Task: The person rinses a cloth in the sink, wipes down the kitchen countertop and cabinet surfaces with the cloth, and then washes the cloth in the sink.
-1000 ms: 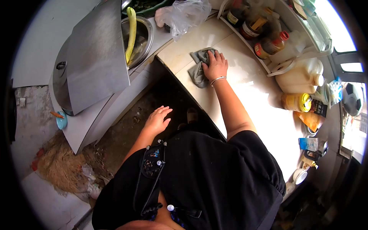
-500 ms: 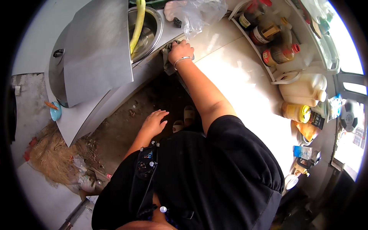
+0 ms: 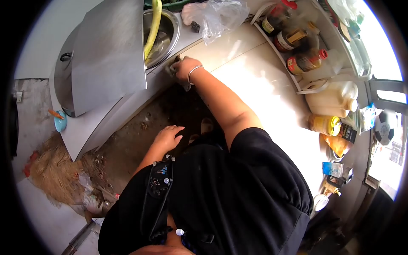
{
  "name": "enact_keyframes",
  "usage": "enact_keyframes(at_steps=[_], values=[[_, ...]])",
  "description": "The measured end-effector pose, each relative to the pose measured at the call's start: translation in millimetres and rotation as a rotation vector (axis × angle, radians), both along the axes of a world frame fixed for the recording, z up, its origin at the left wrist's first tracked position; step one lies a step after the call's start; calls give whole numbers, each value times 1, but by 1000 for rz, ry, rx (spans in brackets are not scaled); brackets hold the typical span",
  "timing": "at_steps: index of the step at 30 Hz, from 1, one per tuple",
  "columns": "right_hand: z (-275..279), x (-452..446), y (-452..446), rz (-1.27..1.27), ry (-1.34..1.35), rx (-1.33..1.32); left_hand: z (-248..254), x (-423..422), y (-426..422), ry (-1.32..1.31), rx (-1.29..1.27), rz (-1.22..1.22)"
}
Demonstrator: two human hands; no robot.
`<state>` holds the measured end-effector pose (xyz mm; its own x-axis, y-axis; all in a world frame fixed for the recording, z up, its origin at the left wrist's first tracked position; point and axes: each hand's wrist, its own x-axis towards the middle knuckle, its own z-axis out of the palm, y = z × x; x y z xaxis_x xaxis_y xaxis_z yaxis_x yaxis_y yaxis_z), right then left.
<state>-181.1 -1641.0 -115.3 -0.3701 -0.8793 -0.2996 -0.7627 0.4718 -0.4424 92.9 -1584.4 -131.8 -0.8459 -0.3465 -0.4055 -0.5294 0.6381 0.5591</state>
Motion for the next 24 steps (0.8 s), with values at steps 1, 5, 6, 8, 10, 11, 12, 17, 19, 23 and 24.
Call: enact_keyframes(at_steps=[1,5,6,8,10,11,12,17,19,23,24], values=[[3,1,6,131,-100,45,3,-2,1,-4,14,-15],[7,-9,54,-50,-256,-190,7,-11,1,-14,29,-65],[-1,-22,70,-87,-255,-262,7,-12,1,-18,26,-74],[-2,-53,110,-247,-251,-362,6,-12,1,-13,42,-57],[4,-90,154,-398,-208,-336,4,-11,1,-16,42,-66],[0,-109,177,-429,-173,-342,3,-10,1,-13,44,-69],[-1,-121,197,-446,-126,-362,2,-9,1,-18,45,-71],[-57,-121,242,-455,421,-480,0,-5,5,-52,81,-77],[-54,-99,228,-492,530,-489,-4,-4,5,-45,76,-75],[-58,-71,168,-352,439,-599,-7,0,5,-34,84,-68],[-57,-62,148,-342,432,-588,-6,0,6,-32,85,-64]])
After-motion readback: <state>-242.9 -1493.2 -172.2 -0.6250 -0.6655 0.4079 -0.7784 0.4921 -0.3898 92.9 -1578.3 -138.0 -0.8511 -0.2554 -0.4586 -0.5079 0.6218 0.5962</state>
